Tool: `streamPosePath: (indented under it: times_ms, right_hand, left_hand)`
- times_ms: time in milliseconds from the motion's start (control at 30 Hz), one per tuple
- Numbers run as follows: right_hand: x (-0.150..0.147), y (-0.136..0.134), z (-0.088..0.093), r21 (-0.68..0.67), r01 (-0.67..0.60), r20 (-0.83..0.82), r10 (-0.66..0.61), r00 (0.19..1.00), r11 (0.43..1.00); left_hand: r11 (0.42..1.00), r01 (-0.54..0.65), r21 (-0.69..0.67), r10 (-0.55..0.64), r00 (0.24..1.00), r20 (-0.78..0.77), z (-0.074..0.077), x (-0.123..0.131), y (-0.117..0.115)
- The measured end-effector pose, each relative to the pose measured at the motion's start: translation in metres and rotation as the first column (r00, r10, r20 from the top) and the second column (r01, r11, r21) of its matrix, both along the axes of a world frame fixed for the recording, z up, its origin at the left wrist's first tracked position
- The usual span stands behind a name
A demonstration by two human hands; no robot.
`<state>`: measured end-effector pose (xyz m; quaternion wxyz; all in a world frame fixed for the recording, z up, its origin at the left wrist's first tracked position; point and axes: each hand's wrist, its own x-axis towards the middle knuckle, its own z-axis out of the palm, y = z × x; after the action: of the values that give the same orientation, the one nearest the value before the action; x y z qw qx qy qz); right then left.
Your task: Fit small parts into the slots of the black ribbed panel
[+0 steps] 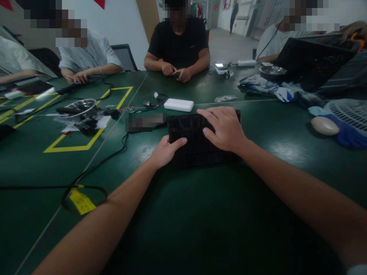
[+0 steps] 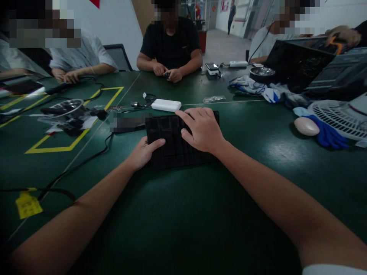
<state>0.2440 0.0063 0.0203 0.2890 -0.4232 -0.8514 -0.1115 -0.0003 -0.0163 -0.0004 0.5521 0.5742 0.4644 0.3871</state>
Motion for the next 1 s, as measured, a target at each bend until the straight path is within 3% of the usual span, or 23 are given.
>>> streamPosePath:
  times_ms: [1000]
  right_hand:
    - [0.0009,0.0002,0.0010,-0.014,-0.014,0.005,0.014,1.000,1.000]
  left_hand:
    - [1.000,-0.012,-0.003,0.012,1.000,-0.007,-0.0019,-0.0007,0.0002]
